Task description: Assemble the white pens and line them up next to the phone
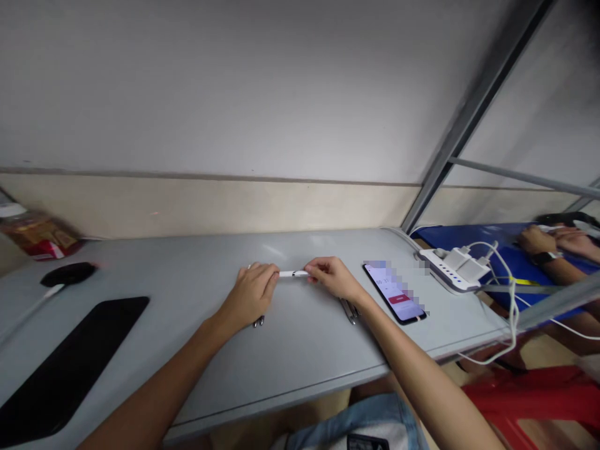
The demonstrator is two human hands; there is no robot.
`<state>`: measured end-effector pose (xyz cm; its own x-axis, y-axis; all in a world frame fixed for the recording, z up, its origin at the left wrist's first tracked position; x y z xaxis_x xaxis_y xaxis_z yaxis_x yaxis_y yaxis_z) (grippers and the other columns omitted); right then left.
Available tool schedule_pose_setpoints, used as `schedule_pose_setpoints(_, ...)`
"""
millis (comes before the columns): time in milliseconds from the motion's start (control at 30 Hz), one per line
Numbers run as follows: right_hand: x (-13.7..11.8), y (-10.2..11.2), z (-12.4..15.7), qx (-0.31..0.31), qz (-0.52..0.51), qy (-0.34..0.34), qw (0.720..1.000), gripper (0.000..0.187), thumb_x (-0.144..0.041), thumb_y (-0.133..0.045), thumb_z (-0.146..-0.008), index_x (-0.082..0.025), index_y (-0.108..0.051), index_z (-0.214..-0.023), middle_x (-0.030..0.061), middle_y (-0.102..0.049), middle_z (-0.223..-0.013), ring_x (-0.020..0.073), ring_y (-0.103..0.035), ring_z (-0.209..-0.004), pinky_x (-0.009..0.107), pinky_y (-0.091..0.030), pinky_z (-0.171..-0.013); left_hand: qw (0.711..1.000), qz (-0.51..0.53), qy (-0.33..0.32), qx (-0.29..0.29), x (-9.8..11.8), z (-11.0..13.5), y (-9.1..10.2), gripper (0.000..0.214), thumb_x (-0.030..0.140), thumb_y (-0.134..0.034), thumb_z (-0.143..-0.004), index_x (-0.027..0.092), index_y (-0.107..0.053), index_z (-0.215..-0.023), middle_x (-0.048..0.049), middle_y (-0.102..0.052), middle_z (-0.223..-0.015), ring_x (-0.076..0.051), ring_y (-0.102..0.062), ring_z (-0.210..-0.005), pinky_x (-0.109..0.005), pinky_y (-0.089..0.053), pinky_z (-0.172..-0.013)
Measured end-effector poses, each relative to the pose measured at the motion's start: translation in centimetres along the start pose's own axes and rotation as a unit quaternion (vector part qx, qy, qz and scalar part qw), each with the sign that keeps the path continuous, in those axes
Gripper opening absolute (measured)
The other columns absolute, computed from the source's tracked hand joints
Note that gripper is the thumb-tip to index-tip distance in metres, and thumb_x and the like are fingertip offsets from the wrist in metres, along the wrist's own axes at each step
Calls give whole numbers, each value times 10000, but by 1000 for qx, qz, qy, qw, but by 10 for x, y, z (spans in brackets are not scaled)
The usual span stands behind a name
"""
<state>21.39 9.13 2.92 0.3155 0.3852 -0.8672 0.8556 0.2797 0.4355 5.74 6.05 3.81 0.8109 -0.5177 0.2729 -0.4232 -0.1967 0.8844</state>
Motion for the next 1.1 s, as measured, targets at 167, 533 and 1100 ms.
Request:
schedule_pose_setpoints(167, -9, 8, 2, 52, 19, 44, 997, 392, -293, -722, -719, -202, -614, -1085, 45, -635, -1017, 150, -556, -838, 252, -423, -700, 1000, 6, 9, 0, -1, 0, 1, 296, 329, -296, -979, 212, -563, -922, -29, -620, -862, -202, -522, -862, -347, -332, -791)
schedule_pose_setpoints(533, -23, 11, 4, 73, 166, 112, 977, 140, -92, -622, -767, -195, -663, -852, 40, -665, -854, 170, -562, -803, 282, -399, -747, 1000, 10, 2, -13, -2, 1, -3, 299, 375, -338, -971, 244, -598, -1038, -33, -663, -969, -212, -542, -936, -354, -322, -821)
schedule_pose_setpoints(1100, -3, 39, 2, 117, 233, 71, 963, 120, -131, -651, -788, -214, -705, -856, 45, -662, -815, 187, -554, -801, 289, -398, -735, 1000, -20, 11, 5, -16, 1, -1, 312, 291, -328, -973, 289, -597, -1132, -36, -676, -956, -205, -552, -909, -346, -323, -812)
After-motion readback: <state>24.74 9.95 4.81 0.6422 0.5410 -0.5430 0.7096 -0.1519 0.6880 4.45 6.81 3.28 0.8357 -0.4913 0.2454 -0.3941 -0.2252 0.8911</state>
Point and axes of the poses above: each hand's wrist, its own z-axis away from the middle knuckle, its own y-axis out of the back of the hand, x = y × z, the point moved 9 cm from there along -z, towards the middle knuckle
